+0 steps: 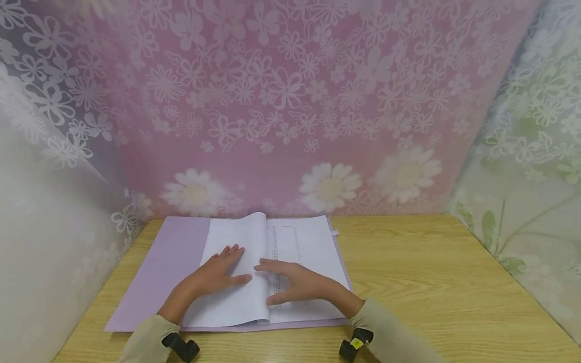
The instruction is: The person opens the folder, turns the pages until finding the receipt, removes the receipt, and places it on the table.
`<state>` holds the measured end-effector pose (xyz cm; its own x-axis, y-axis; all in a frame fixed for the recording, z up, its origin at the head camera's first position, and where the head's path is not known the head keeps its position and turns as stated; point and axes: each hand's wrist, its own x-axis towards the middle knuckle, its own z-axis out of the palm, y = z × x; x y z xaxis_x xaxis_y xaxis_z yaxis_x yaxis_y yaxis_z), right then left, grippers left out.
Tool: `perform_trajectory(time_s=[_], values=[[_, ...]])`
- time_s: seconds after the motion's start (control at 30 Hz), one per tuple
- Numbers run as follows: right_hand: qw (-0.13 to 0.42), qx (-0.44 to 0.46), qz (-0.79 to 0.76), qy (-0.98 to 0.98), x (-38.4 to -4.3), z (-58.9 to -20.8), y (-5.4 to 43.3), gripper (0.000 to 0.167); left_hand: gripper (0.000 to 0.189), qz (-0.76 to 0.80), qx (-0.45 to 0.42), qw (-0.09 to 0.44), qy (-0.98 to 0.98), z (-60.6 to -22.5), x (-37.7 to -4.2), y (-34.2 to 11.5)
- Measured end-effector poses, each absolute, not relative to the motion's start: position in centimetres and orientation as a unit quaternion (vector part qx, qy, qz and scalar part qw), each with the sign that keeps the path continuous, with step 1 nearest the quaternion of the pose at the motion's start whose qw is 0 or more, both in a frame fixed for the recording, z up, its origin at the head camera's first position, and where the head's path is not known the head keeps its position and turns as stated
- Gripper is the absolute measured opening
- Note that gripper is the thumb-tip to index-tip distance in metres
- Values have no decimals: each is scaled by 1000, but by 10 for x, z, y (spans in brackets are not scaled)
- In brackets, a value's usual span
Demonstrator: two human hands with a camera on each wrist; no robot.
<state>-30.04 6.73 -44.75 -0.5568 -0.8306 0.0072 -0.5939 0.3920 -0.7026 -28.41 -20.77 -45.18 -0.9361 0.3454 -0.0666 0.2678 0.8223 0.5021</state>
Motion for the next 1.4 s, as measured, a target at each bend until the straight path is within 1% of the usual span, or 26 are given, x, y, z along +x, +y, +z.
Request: perform_trajectory(time_s=[0.2, 0.3, 0.4, 0.53, 0.67, 0.8, 0.93, 1.13, 1.27, 1.4], values=[[178, -438, -335, 815, -298, -445, 67, 75, 89, 253, 159, 98, 949, -455, -283, -209], [170, -433, -336, 819, -300, -442, 69, 75, 90, 253, 157, 105, 949, -457, -284, -209], [156, -418, -346, 825, -304, -436, 75, 75, 90, 251, 154, 110, 949, -459, -284, -210], [120, -405, -363, 831, -314, -426, 88, 75, 91, 247, 149, 112, 951, -461, -284, -210], [75, -379, -371, 844, -336, -419, 110, 72, 91, 245, 158, 106, 951, -461, -281, -209], [32, -330, -368, 869, -370, -419, 135, 66, 89, 237, 166, 87, 953, -459, -280, -208], [12, -281, -373, 884, -400, -425, 156, 61, 87, 223, 166, 76, 958, -458, -280, -207], [19, -242, -363, 900, -421, -440, 172, 62, 88, 217, 159, 84, 959, -457, -280, -206], [46, -218, -364, 904, -428, -450, 173, 67, 87, 216, 162, 87, 959, -456, -280, -206], [52, -222, -349, 909, -432, -455, 169, 73, 87, 214, 164, 86, 959, -457, -280, -206]])
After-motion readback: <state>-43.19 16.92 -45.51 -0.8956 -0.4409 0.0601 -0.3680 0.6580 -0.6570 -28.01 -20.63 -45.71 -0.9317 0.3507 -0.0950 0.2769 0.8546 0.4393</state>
